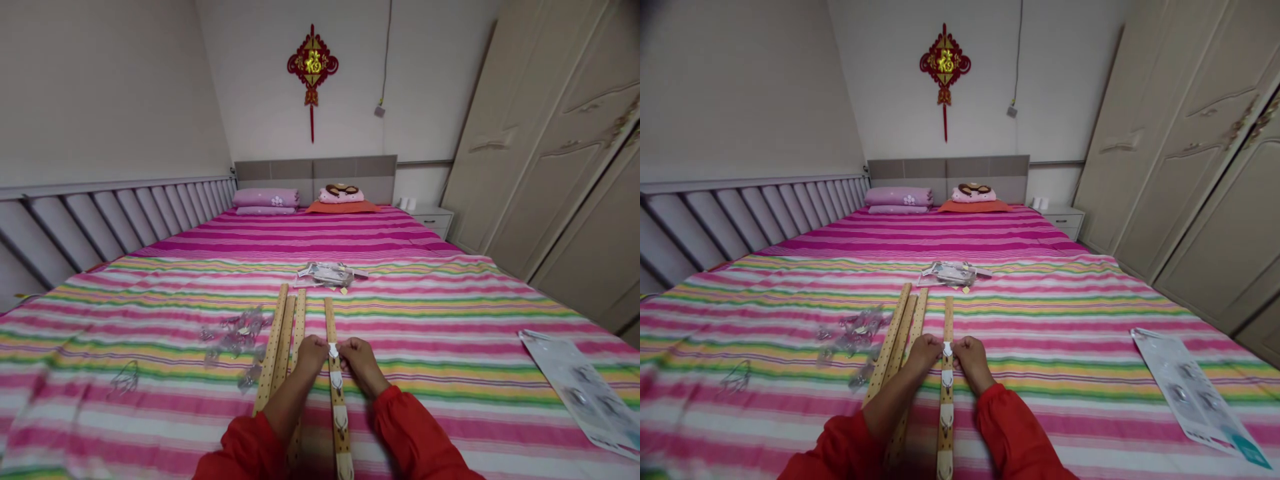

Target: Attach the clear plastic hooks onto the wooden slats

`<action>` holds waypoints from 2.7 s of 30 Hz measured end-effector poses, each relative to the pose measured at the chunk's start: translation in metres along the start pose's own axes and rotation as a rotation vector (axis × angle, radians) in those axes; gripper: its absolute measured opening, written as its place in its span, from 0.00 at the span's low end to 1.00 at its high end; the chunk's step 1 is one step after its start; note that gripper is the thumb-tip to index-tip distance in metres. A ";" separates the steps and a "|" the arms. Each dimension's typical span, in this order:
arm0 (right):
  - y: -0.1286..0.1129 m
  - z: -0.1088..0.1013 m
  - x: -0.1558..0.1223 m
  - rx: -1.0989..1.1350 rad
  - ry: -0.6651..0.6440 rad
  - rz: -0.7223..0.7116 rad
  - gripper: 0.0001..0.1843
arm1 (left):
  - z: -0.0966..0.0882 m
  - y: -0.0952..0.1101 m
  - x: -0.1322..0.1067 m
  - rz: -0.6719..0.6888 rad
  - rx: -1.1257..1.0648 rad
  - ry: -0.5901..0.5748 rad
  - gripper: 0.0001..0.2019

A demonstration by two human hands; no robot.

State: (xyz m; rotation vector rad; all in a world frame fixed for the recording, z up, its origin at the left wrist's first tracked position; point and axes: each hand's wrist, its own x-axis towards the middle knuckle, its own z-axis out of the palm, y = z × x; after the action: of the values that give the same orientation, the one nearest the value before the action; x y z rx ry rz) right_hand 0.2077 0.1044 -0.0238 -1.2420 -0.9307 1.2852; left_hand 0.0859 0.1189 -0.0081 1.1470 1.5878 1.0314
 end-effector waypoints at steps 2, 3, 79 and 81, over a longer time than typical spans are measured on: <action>0.002 0.000 0.001 -0.004 0.009 -0.002 0.11 | 0.001 -0.003 0.001 -0.002 0.010 0.008 0.07; 0.002 0.000 0.001 -0.006 0.012 -0.002 0.11 | 0.001 -0.004 0.001 -0.005 0.014 0.012 0.07; -0.026 0.168 -0.025 -0.265 -0.307 -0.377 0.07 | -0.185 -0.019 -0.031 0.557 0.125 0.506 0.13; -0.018 0.177 -0.024 -0.279 -0.289 -0.397 0.03 | -0.184 -0.022 -0.033 0.538 0.086 0.492 0.14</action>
State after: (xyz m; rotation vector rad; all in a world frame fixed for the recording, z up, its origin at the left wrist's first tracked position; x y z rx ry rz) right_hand 0.0348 0.1073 0.0236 -1.0216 -1.5238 1.0527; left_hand -0.0903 0.0595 0.0237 1.5068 1.7450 1.7133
